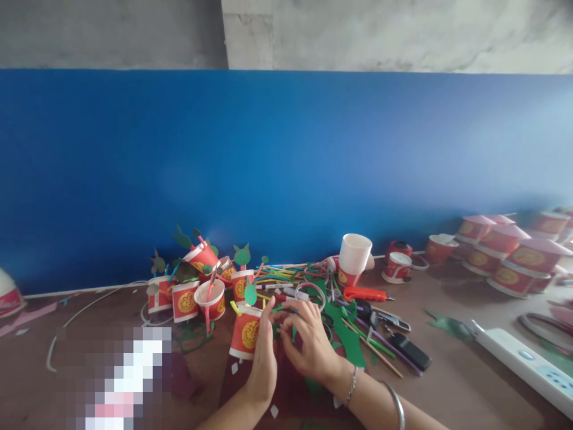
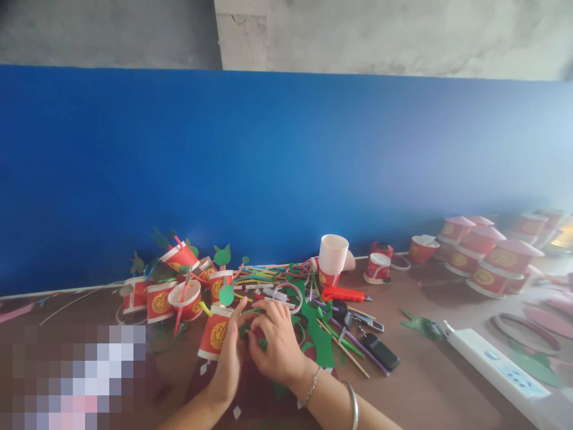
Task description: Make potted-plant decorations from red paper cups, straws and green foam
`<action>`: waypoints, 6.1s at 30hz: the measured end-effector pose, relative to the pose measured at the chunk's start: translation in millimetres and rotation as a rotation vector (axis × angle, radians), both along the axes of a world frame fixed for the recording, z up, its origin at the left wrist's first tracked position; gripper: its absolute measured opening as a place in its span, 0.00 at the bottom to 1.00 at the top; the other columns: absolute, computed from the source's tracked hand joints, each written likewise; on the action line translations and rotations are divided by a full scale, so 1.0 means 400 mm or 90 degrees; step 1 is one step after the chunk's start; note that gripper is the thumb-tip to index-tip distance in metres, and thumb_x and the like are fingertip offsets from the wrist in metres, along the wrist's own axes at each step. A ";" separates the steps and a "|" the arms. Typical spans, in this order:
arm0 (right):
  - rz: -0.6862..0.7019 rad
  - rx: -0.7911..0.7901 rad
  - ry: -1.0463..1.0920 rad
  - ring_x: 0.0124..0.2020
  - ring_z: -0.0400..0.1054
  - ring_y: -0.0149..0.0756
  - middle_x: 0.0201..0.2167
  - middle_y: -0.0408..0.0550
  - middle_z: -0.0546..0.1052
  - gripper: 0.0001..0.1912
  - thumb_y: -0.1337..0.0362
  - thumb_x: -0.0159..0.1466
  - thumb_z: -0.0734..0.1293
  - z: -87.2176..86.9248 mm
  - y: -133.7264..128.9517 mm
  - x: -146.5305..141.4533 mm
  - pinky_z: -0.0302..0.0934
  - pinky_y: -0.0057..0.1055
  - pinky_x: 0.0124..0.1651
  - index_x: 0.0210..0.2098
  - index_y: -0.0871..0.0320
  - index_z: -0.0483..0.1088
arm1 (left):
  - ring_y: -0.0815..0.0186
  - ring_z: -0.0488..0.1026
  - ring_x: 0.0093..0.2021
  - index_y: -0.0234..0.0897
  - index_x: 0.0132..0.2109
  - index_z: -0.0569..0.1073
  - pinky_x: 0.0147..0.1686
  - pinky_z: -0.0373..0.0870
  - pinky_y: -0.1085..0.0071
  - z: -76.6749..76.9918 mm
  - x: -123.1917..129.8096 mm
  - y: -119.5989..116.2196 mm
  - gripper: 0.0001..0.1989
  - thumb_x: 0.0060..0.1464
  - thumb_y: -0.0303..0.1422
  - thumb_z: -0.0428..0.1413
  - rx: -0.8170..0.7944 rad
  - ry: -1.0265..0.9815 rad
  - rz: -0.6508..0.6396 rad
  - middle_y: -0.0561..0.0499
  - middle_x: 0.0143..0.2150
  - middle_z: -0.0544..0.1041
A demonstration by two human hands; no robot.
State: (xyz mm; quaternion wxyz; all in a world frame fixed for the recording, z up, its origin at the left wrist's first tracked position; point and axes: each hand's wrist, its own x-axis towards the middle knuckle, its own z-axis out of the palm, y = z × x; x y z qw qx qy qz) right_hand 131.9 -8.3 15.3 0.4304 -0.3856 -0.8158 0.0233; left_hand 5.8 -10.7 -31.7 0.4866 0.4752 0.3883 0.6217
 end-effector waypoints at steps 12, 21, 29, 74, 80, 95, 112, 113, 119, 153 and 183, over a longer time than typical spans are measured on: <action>0.045 -0.032 0.030 0.47 0.61 0.43 0.44 0.50 0.68 0.08 0.74 0.55 0.61 0.003 0.002 -0.003 0.54 0.44 0.49 0.30 0.55 0.62 | 0.58 0.52 0.65 0.40 0.61 0.61 0.62 0.53 0.61 -0.017 -0.004 0.005 0.26 0.59 0.46 0.45 0.008 0.005 -0.008 0.46 0.64 0.60; 0.081 -0.077 0.079 0.49 0.61 0.43 0.46 0.49 0.68 0.08 0.75 0.55 0.61 -0.002 0.009 -0.006 0.55 0.43 0.50 0.29 0.55 0.62 | 0.59 0.52 0.65 0.40 0.62 0.59 0.63 0.50 0.62 0.004 -0.001 -0.004 0.27 0.60 0.46 0.42 -0.007 0.035 -0.020 0.46 0.64 0.60; 0.045 -0.075 0.086 0.48 0.61 0.44 0.45 0.49 0.68 0.08 0.75 0.54 0.63 -0.010 0.012 -0.009 0.56 0.43 0.49 0.27 0.55 0.63 | 0.59 0.50 0.66 0.39 0.63 0.57 0.64 0.49 0.62 0.004 -0.001 -0.010 0.27 0.60 0.46 0.42 0.006 0.047 -0.025 0.46 0.65 0.58; 0.060 -0.223 0.281 0.51 0.63 0.43 0.50 0.51 0.67 0.11 0.63 0.62 0.63 0.003 0.021 0.001 0.59 0.40 0.52 0.24 0.57 0.66 | 0.72 0.57 0.13 0.39 0.35 0.63 0.14 0.53 0.76 0.084 0.020 -0.028 0.18 0.55 0.51 0.47 -0.104 0.100 -0.051 0.61 0.15 0.60; 0.096 -0.253 0.291 0.47 0.65 0.40 0.45 0.50 0.69 0.15 0.59 0.65 0.60 -0.001 0.022 -0.004 0.61 0.36 0.50 0.23 0.57 0.65 | 0.75 0.50 0.17 0.39 0.27 0.59 0.16 0.49 0.78 0.065 0.019 -0.016 0.20 0.54 0.49 0.49 -0.052 0.104 -0.066 0.61 0.19 0.53; 0.055 -0.195 0.275 0.44 0.64 0.38 0.40 0.49 0.69 0.11 0.61 0.66 0.58 -0.012 0.037 0.005 0.60 0.34 0.47 0.28 0.56 0.64 | 0.74 0.52 0.18 0.39 0.31 0.62 0.18 0.49 0.77 0.065 0.016 -0.016 0.13 0.55 0.44 0.51 -0.049 0.084 -0.072 0.61 0.19 0.56; 0.001 0.004 0.098 0.35 0.67 0.37 0.31 0.46 0.77 0.06 0.69 0.62 0.63 -0.003 0.033 0.014 0.56 0.37 0.40 0.32 0.55 0.71 | 0.73 0.56 0.19 0.37 0.32 0.64 0.19 0.53 0.77 0.057 0.011 -0.003 0.13 0.56 0.43 0.50 -0.003 0.113 0.003 0.59 0.21 0.60; 0.007 -0.004 0.101 0.34 0.67 0.37 0.30 0.45 0.77 0.06 0.69 0.62 0.63 -0.003 0.033 0.014 0.56 0.37 0.40 0.31 0.55 0.71 | 0.73 0.56 0.19 0.37 0.32 0.64 0.19 0.54 0.77 0.058 0.011 -0.004 0.13 0.56 0.42 0.50 0.000 0.120 0.003 0.59 0.21 0.60; 0.025 -0.059 0.129 0.34 0.68 0.37 0.29 0.46 0.77 0.07 0.70 0.61 0.63 -0.003 0.034 0.012 0.57 0.38 0.42 0.29 0.56 0.71 | 0.70 0.60 0.20 0.37 0.33 0.66 0.20 0.57 0.75 0.061 0.010 -0.010 0.12 0.56 0.42 0.50 0.032 0.170 0.024 0.55 0.23 0.65; -0.002 -0.220 0.288 0.29 0.67 0.36 0.25 0.47 0.74 0.08 0.65 0.59 0.61 0.002 0.042 0.005 0.61 0.31 0.34 0.25 0.58 0.68 | 0.66 0.66 0.24 0.38 0.34 0.70 0.22 0.61 0.74 0.050 0.011 -0.016 0.09 0.56 0.38 0.51 0.082 0.223 0.065 0.52 0.24 0.69; 0.104 -0.437 0.377 0.20 0.55 0.28 0.19 0.39 0.63 0.10 0.59 0.57 0.64 0.005 0.038 0.014 0.52 0.24 0.23 0.24 0.58 0.65 | 0.73 0.56 0.21 0.37 0.32 0.65 0.19 0.53 0.78 0.063 0.014 -0.012 0.15 0.52 0.45 0.53 -0.036 0.063 -0.010 0.58 0.22 0.59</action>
